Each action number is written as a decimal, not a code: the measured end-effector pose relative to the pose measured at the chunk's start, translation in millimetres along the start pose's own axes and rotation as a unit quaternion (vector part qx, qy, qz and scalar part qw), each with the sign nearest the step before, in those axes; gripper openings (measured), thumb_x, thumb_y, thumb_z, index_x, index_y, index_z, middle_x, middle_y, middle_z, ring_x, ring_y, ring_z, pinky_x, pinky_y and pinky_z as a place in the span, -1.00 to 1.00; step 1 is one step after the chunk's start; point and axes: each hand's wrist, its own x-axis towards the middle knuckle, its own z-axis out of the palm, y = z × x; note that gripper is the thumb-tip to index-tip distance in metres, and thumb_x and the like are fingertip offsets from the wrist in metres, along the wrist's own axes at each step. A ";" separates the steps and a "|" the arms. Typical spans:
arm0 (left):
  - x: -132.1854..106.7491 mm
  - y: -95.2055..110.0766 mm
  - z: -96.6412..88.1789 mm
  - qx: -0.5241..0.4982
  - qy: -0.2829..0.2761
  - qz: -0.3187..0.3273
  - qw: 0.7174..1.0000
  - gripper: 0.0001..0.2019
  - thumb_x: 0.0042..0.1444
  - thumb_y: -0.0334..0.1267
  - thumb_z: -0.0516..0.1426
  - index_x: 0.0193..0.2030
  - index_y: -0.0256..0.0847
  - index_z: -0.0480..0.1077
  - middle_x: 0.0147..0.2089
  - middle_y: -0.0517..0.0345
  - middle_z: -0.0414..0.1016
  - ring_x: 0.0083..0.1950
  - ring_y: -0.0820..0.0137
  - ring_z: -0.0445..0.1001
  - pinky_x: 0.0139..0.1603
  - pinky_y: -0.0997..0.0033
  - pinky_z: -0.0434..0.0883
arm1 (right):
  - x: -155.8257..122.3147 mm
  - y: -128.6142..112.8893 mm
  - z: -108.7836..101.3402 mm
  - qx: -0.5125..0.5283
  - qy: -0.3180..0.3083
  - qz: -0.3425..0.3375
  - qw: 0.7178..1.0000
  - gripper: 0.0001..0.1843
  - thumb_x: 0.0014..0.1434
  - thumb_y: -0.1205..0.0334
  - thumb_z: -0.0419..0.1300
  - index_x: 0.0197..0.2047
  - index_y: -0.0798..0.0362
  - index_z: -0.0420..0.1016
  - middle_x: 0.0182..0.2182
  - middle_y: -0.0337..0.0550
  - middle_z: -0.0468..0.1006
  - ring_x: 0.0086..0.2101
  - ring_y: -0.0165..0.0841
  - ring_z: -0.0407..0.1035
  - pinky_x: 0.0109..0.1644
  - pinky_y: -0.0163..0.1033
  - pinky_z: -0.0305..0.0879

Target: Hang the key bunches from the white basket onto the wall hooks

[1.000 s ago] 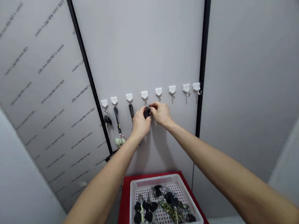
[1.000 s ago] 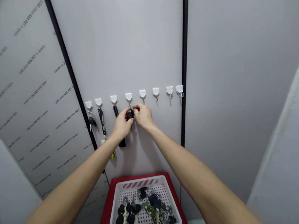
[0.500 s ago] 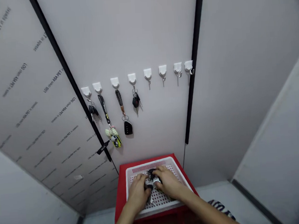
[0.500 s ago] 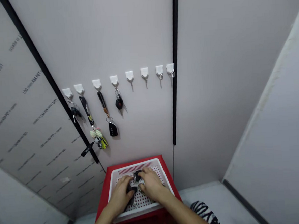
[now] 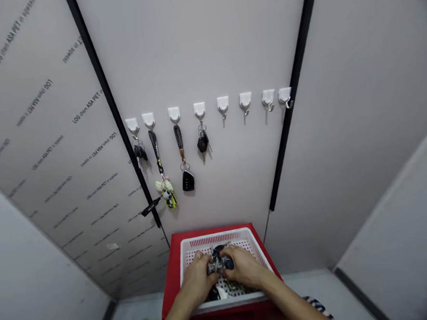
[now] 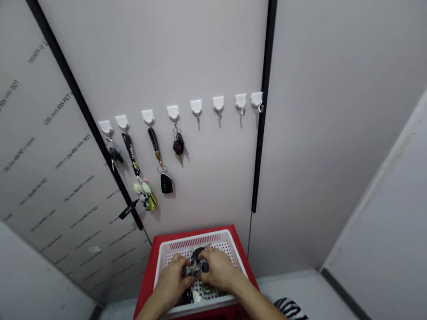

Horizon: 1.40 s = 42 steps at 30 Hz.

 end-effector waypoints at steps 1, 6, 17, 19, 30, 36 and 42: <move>-0.4 0.4 -0.5 0.002 0.004 0.002 1.000 -0.80 -0.21 -0.28 0.00 -0.35 -0.17 0.24 -0.27 0.19 0.18 -0.27 0.45 0.23 -0.29 0.54 0.14 | -0.3 0.1 0.5 0.001 0.000 -0.003 1.000 -0.72 -0.24 0.25 0.07 -0.35 0.06 0.35 -0.37 -0.14 0.38 -0.32 -0.35 0.22 -0.24 -0.32 0.08; -4.7 4.7 -3.5 0.013 0.015 0.001 1.000 -0.88 -0.17 -0.28 -0.02 -0.42 -0.20 0.24 -0.28 0.19 0.17 -0.32 0.48 0.23 -0.34 0.56 0.14 | -2.9 0.6 2.1 0.054 0.045 -0.013 0.997 -0.82 -0.23 0.32 0.05 -0.43 0.07 0.34 -0.43 -0.19 0.37 -0.37 -0.41 0.22 -0.29 -0.36 0.08; -7.9 12.4 -8.5 -0.024 0.026 0.014 0.999 -0.81 -0.14 -0.28 -0.05 -0.32 -0.20 0.21 -0.23 0.15 0.19 -0.21 0.44 0.20 -0.22 0.51 0.13 | 3.3 11.4 3.1 0.264 0.154 0.046 0.951 -0.82 -0.14 0.29 -0.05 -0.42 0.11 0.31 -0.45 -0.18 0.39 -0.39 -0.40 0.25 -0.28 -0.32 0.13; -6.0 15.9 -9.4 -0.098 0.049 0.044 0.993 -0.75 -0.17 -0.30 -0.02 -0.25 -0.21 0.19 -0.20 0.14 0.21 -0.14 0.43 0.16 -0.14 0.50 0.09 | 7.4 10.1 7.1 0.291 0.153 0.066 0.942 -0.80 -0.14 0.28 -0.05 -0.41 0.12 0.31 -0.46 -0.17 0.39 -0.40 -0.39 0.25 -0.29 -0.31 0.14; 11.2 11.0 7.2 -0.429 0.074 -0.014 0.900 -0.81 -0.22 -0.34 0.02 -0.37 -0.28 0.21 -0.56 0.28 0.20 -0.51 0.56 0.18 -0.48 0.59 0.15 | 10.3 -1.5 11.3 0.333 0.111 0.034 0.936 -0.76 -0.12 0.27 -0.04 -0.35 0.15 0.32 -0.41 -0.12 0.39 -0.39 -0.41 0.25 -0.30 -0.32 0.15; 14.9 5.7 -1.0 -0.559 0.123 -0.088 0.815 -0.77 -0.22 -0.20 0.05 -0.42 -0.29 0.18 -0.59 0.30 0.22 -0.63 0.64 0.13 -0.61 0.63 0.10 | 5.1 5.6 13.7 0.363 -0.002 0.001 0.932 -0.68 -0.20 0.31 0.05 -0.26 0.10 0.29 -0.54 -0.26 0.35 -0.61 -0.55 0.15 -0.55 -0.44 0.06; 11.4 10.4 0.9 -0.634 0.052 -0.068 0.769 -0.69 -0.30 -0.19 0.11 -0.38 -0.27 0.18 -0.55 0.29 0.26 -0.63 0.63 0.20 -0.59 0.61 0.15 | 5.8 1.6 13.7 0.308 0.044 -0.031 0.950 -0.79 -0.17 0.27 0.04 -0.37 0.11 0.33 -0.58 -0.26 0.31 -0.53 -0.49 0.16 -0.46 -0.41 0.07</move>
